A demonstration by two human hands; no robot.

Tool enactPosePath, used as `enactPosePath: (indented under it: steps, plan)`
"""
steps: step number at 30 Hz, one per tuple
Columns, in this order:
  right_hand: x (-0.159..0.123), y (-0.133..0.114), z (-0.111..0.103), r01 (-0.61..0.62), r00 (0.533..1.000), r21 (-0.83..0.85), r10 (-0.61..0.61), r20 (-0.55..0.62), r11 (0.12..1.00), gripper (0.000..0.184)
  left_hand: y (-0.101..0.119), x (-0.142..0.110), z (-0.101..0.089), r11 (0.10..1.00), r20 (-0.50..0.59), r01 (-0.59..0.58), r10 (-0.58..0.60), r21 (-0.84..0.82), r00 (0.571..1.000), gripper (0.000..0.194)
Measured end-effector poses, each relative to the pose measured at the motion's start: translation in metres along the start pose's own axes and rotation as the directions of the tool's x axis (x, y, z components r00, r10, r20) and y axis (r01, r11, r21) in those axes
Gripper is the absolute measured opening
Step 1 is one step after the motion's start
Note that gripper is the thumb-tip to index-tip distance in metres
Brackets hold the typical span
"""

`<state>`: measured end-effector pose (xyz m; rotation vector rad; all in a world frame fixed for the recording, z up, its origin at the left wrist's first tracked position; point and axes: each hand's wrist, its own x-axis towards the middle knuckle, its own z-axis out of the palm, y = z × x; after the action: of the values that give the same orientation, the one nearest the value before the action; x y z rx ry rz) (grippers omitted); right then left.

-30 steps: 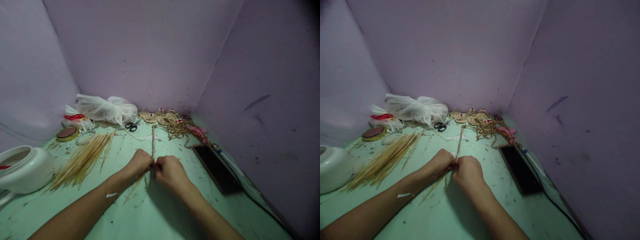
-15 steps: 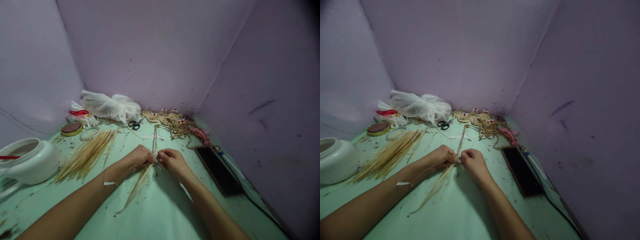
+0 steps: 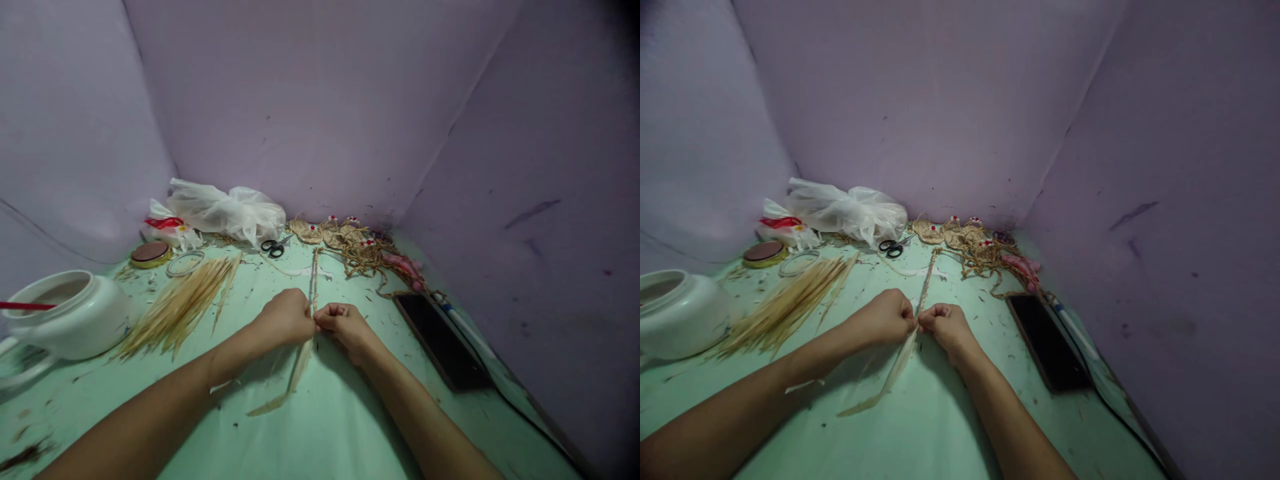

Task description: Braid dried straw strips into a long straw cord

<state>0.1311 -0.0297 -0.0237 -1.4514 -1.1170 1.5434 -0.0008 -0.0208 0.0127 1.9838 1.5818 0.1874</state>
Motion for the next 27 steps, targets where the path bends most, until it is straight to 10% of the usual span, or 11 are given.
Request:
enactPosePath:
  steps: [9, 16, 20, 24, 27]
  plan:
    - [-0.001, 0.001, -0.003, -0.034, 0.999, 0.147, 0.03, 0.031, 0.989, 0.009, 0.02, -0.02, 0.018, 0.966, -0.076, -0.064, 0.085, 0.249, 0.994, 0.023]
    - [-0.006, -0.006, -0.009, -0.078, 0.984, 0.233, 0.037, 0.175, 0.969, 0.017, -0.008, 0.011, -0.019, 0.862, 0.101, 0.185, -0.155, -0.472, 0.983, 0.021]
    - [-0.003, -0.005, -0.009, -0.046, 0.985, 0.207, 0.01, 0.172, 0.977, 0.019, -0.009, 0.014, -0.005, 0.703, 0.341, 0.266, -0.035, -0.66, 0.939, 0.012]
    - [0.003, 0.003, -0.008, 0.134, 0.99, -0.076, -0.13, 0.059, 0.988, 0.012, -0.002, 0.011, 0.006, 0.766, 0.295, 0.309, -0.163, -0.563, 0.941, 0.011]
    - [-0.003, 0.004, -0.005, 0.279, 0.94, -0.512, -0.34, -0.027, 0.813, 0.005, 0.001, 0.01, 0.009, 0.811, 0.235, 0.325, -0.237, -0.486, 0.943, 0.013]
